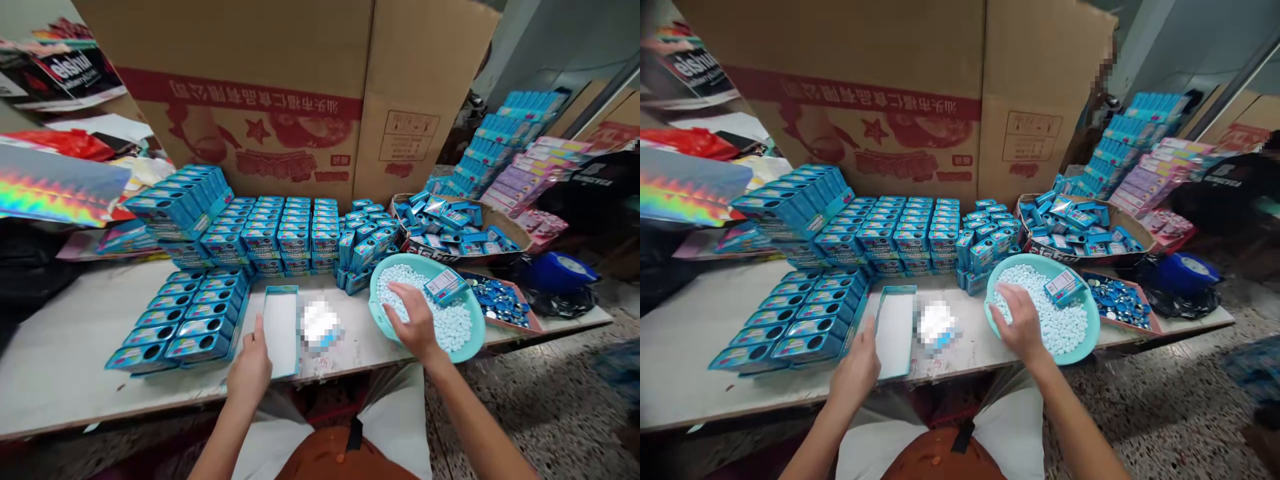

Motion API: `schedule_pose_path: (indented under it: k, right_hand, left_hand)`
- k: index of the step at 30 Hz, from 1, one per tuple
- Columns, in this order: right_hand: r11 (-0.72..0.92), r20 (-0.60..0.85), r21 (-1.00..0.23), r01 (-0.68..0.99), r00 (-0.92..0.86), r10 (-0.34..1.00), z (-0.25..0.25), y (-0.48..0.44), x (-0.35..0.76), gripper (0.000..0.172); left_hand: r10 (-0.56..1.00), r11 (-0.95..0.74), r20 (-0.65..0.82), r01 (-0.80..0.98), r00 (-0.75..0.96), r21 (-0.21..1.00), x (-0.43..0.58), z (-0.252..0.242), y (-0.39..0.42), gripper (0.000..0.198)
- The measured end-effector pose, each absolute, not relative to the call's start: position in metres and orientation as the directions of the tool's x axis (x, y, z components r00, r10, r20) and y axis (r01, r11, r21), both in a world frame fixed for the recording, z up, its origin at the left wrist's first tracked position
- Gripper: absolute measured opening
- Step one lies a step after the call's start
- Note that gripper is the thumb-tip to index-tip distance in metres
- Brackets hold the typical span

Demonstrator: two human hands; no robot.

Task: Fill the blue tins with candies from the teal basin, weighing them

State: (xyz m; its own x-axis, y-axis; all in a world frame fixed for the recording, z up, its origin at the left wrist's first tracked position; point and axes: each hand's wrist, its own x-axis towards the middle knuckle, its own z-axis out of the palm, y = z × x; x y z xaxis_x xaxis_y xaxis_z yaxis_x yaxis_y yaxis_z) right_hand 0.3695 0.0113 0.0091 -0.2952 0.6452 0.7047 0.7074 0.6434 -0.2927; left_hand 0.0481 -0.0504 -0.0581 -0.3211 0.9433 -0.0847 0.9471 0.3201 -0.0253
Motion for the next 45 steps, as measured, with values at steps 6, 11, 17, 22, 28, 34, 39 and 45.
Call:
schedule_pose_path:
  k: [6, 11, 17, 22, 28, 34, 39, 45]
  right_hand:
    - [0.609, 0.488, -0.026, 0.793, -0.522, 0.700, 0.037, 0.126, 0.364, 0.053]
    - [0.668, 0.237, 0.206, 0.715, -0.699, 0.674, 0.042, 0.170, 0.338, 0.054]
    - [0.724, 0.110, 0.286, 0.628, -0.772, 0.626, 0.055, 0.182, 0.335, 0.041]
    - [0.784, 0.110, 0.273, 0.557, -0.828, 0.550, 0.064, 0.179, 0.347, 0.032]
    - [0.832, 0.276, 0.141, 0.536, -0.829, 0.487, 0.087, 0.146, 0.344, 0.036]
    - [0.919, 0.125, 0.010, 0.395, -0.912, 0.390, 0.070, 0.106, 0.286, 0.036]
    - [0.946, -0.025, 0.053, 0.321, -0.946, 0.322, 0.033, 0.096, 0.242, 0.036]
    - [0.946, -0.089, 0.125, 0.299, -0.946, 0.311, 0.019, 0.092, 0.217, 0.032]
  left_hand:
    - [0.952, 0.247, -0.156, 0.961, -0.265, -0.126, 0.044, -0.071, -0.042, 0.068]
    - [0.968, 0.238, -0.048, 0.964, -0.245, -0.118, 0.028, -0.078, -0.040, 0.063]
    - [0.965, 0.263, 0.008, 0.960, -0.263, -0.097, 0.018, -0.072, -0.038, 0.044]
    - [0.948, 0.317, 0.047, 0.946, -0.315, -0.068, 0.016, -0.071, -0.039, 0.044]
    - [0.975, 0.215, 0.044, 0.977, -0.215, 0.009, 0.011, -0.077, -0.043, 0.045]
    - [0.991, 0.128, 0.022, 0.991, -0.129, 0.031, 0.007, -0.079, -0.042, 0.045]
    - [0.992, 0.101, 0.075, 0.993, -0.105, 0.056, 0.005, -0.079, -0.041, 0.048]
    - [0.938, 0.018, 0.334, 0.973, -0.097, 0.231, 0.003, -0.077, -0.061, 0.042]
